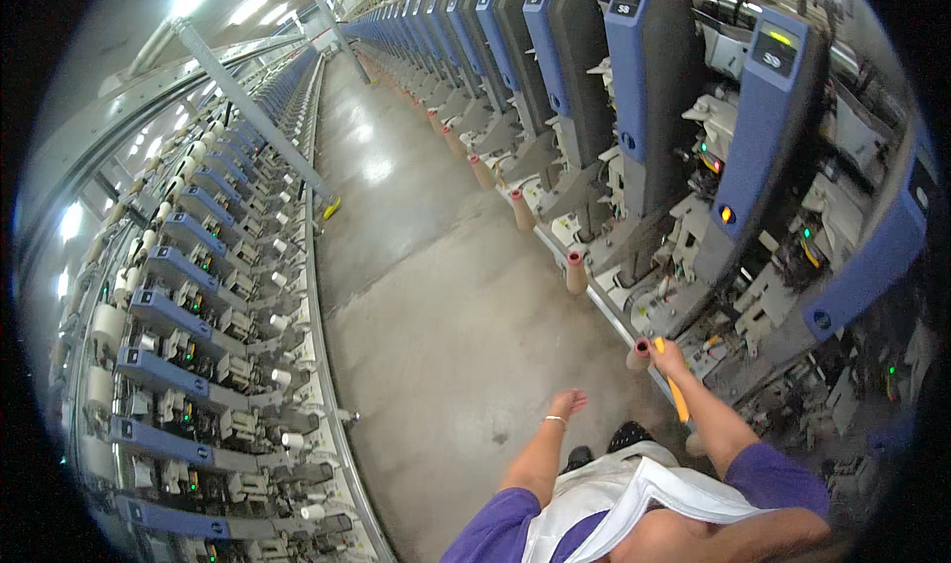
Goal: The person picks up white spools with yellow tips from a blue bin, inspects them, and places them into a machine. They then walk along a row of machines and insert the spools into designated slots.
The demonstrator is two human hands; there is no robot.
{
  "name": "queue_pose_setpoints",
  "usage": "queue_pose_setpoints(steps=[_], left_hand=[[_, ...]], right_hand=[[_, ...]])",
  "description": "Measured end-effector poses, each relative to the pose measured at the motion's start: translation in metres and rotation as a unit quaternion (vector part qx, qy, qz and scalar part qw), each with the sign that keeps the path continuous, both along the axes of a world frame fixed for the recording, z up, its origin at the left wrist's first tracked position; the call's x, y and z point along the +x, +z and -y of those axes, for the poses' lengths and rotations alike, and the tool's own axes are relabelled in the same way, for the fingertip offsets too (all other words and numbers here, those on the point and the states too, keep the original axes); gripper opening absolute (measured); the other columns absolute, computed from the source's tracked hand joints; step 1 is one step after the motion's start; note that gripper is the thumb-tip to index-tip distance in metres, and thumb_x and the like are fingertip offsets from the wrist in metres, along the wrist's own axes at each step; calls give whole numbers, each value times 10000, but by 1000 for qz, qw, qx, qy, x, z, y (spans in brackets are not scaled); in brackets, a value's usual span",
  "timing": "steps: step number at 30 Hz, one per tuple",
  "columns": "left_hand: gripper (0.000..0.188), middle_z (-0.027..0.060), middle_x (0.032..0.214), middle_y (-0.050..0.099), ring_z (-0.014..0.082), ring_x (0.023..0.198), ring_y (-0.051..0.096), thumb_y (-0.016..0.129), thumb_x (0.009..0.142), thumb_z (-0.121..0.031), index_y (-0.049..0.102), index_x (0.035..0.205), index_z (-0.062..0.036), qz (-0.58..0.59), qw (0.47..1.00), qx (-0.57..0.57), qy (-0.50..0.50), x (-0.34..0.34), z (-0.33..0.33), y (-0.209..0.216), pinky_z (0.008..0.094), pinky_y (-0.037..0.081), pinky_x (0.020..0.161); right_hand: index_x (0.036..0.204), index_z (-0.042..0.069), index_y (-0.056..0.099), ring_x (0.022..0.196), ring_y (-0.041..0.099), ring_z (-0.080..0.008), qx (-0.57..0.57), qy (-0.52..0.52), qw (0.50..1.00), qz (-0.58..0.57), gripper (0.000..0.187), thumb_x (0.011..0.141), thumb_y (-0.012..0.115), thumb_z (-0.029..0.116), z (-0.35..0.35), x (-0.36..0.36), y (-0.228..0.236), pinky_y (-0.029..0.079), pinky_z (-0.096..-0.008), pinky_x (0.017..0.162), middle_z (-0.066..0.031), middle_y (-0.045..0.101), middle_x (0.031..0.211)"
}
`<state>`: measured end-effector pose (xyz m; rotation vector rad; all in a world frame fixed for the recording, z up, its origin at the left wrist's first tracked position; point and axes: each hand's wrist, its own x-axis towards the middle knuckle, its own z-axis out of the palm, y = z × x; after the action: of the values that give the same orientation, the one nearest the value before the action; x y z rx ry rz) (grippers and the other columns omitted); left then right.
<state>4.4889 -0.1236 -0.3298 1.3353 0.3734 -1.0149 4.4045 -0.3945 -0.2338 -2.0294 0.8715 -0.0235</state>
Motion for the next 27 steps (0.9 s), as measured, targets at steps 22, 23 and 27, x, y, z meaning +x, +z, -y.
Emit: queue_pose_setpoints(steps=[22,23,27], left_hand=[[429,144,1040,602,289,967,582,413,894,-416,530,1121,-70,-190,802,139,-549,61,220,-94,438,485,818],[441,144,1049,601,289,976,579,407,896,-430,529,1128,-75,-196,779,133,-580,66,220,-89,441,483,820],[526,191,1082,582,311,1025,560,399,902,-460,484,1186,-25,-381,754,44,-533,110,227,-17,431,471,864]], right_hand=[[1028,308,632,797,621,-288,129,46,983,-121,338,705,609,406,13,13,140,485,-381,704,-64,649,919],[1007,285,642,800,618,-295,83,8,985,-151,294,726,600,363,19,16,155,484,-374,715,-78,646,923],[950,272,660,725,625,-298,-38,-121,980,-153,225,740,583,294,56,28,198,492,-392,635,-91,647,799]])
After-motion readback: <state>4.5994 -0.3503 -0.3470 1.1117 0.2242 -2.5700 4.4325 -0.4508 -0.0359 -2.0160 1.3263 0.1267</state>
